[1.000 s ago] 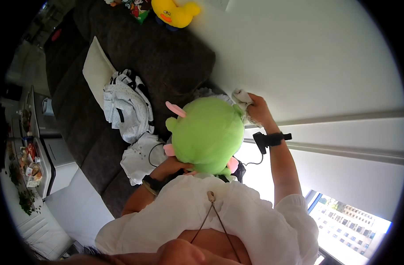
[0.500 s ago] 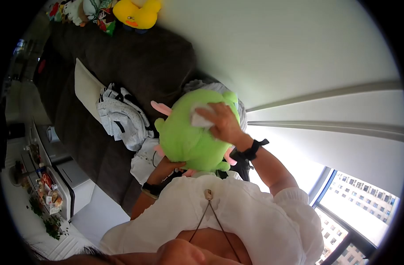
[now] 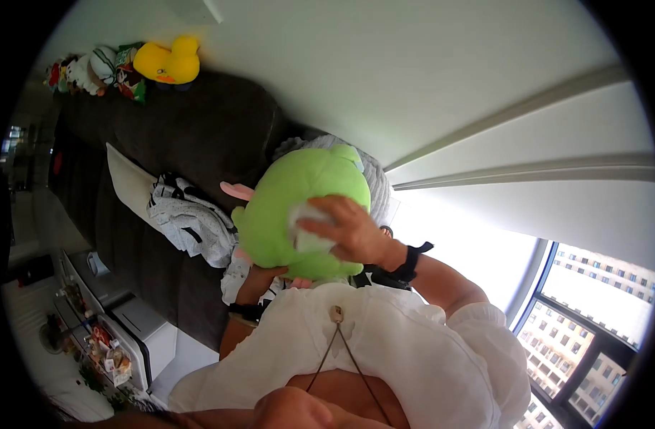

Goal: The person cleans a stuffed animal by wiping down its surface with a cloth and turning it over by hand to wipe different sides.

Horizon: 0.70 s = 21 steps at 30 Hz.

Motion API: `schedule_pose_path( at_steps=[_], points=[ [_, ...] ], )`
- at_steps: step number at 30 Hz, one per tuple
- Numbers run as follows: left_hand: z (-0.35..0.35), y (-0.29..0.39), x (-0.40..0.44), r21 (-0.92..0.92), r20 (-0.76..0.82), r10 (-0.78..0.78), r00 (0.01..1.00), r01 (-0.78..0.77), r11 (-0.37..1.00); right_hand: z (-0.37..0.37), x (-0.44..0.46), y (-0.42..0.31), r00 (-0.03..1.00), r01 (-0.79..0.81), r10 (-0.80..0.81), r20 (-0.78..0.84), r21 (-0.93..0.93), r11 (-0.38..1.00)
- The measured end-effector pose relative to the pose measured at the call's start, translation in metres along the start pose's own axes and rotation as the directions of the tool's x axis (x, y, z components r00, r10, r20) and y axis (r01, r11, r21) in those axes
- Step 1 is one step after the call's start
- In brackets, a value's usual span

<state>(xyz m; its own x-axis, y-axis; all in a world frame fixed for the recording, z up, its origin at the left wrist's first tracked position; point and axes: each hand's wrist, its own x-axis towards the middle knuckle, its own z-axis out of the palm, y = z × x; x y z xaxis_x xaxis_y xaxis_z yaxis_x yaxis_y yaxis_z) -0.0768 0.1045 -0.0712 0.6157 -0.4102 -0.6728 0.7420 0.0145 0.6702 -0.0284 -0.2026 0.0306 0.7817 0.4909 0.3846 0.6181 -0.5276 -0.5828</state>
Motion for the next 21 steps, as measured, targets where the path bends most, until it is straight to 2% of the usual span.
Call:
schedule_pose_path(
  at_steps=[1, 2, 4, 6, 8, 9, 10, 12, 13, 15, 16, 17, 18, 19, 21],
  points=[
    [-0.003, 0.0, 0.002, 0.007, 0.017, -0.004, 1.0, 0.003, 1.0, 0.01, -0.005, -0.003, 0.994, 0.086, -0.083, 0.072, -0.04, 0.996],
    [-0.004, 0.0, 0.002, 0.01, 0.009, 0.029, 1.0, -0.03, 1.0, 0.02, -0.009, 0.005, 0.993, 0.111, -0.107, 0.05, -0.078, 0.991],
    [-0.006, -0.002, 0.002, 0.019, -0.009, 0.095, 0.995, -0.095, 0.995, 0.026, -0.015, 0.033, 0.994, -0.112, 0.112, 0.007, -0.006, 0.994],
    [-0.01, -0.008, 0.006, -0.013, -0.009, 0.117, 0.993, -0.117, 0.993, 0.034, -0.026, 0.076, 0.94, -0.318, 0.312, -0.139, -0.019, 0.948],
    [-0.016, -0.015, 0.013, -0.061, 0.008, 0.108, 0.994, -0.108, 0.992, 0.055, -0.05, 0.127, 0.804, -0.545, 0.533, -0.263, 0.033, 0.838],
    [-0.019, -0.018, 0.017, -0.091, 0.024, 0.088, 0.996, -0.085, 0.992, 0.07, -0.071, 0.159, 0.753, -0.593, 0.594, -0.283, 0.099, 0.799],
    [-0.021, -0.018, 0.018, -0.12, 0.04, 0.068, 0.997, -0.062, 0.991, 0.061, -0.073, 0.159, 0.509, -0.818, 0.858, -0.065, 0.274, 0.506],
    [-0.018, -0.009, 0.018, -0.085, -0.007, 0.086, 0.996, -0.086, 0.993, 0.065, -0.096, 0.17, 0.339, -0.865, 0.941, 0.011, 0.396, 0.307],
    [-0.017, -0.006, 0.018, -0.072, -0.033, 0.095, 0.995, -0.097, 0.993, 0.057, -0.09, 0.159, 0.386, -0.829, 0.92, -0.068, 0.412, 0.378],
    [-0.039, -0.014, 0.024, -0.144, 0.083, 0.114, 0.99, -0.102, 0.984, 0.036, -0.084, 0.122, 0.457, -0.757, 0.862, -0.218, 0.414, 0.506],
    [-0.046, -0.018, 0.026, -0.181, 0.14, 0.122, 0.983, -0.095, 0.979, 0.027, -0.075, 0.1, 0.576, -0.665, 0.739, -0.348, 0.325, 0.672],
    [-0.042, -0.015, 0.024, -0.12, 0.097, 0.126, 0.987, -0.114, 0.986, 0.017, -0.064, 0.076, 0.672, -0.552, 0.58, -0.459, 0.211, 0.807],
    [-0.034, -0.009, 0.022, -0.054, 0.056, 0.135, 0.989, -0.132, 0.99, 0.003, -0.055, 0.051, 0.769, -0.46, 0.503, -0.395, 0.203, 0.864],
    [-0.029, -0.004, 0.022, 0.013, 0.019, 0.15, 0.989, -0.15, 0.989, -0.004, -0.046, 0.031, 0.858, -0.323, 0.348, -0.377, 0.13, 0.937],
    [-0.029, -0.003, 0.029, -0.208, 0.066, 0.15, 0.987, -0.133, 0.969, 0.0, -0.039, 0.006, 0.965, -0.107, 0.117, -0.236, 0.051, 0.993]
  ],
)
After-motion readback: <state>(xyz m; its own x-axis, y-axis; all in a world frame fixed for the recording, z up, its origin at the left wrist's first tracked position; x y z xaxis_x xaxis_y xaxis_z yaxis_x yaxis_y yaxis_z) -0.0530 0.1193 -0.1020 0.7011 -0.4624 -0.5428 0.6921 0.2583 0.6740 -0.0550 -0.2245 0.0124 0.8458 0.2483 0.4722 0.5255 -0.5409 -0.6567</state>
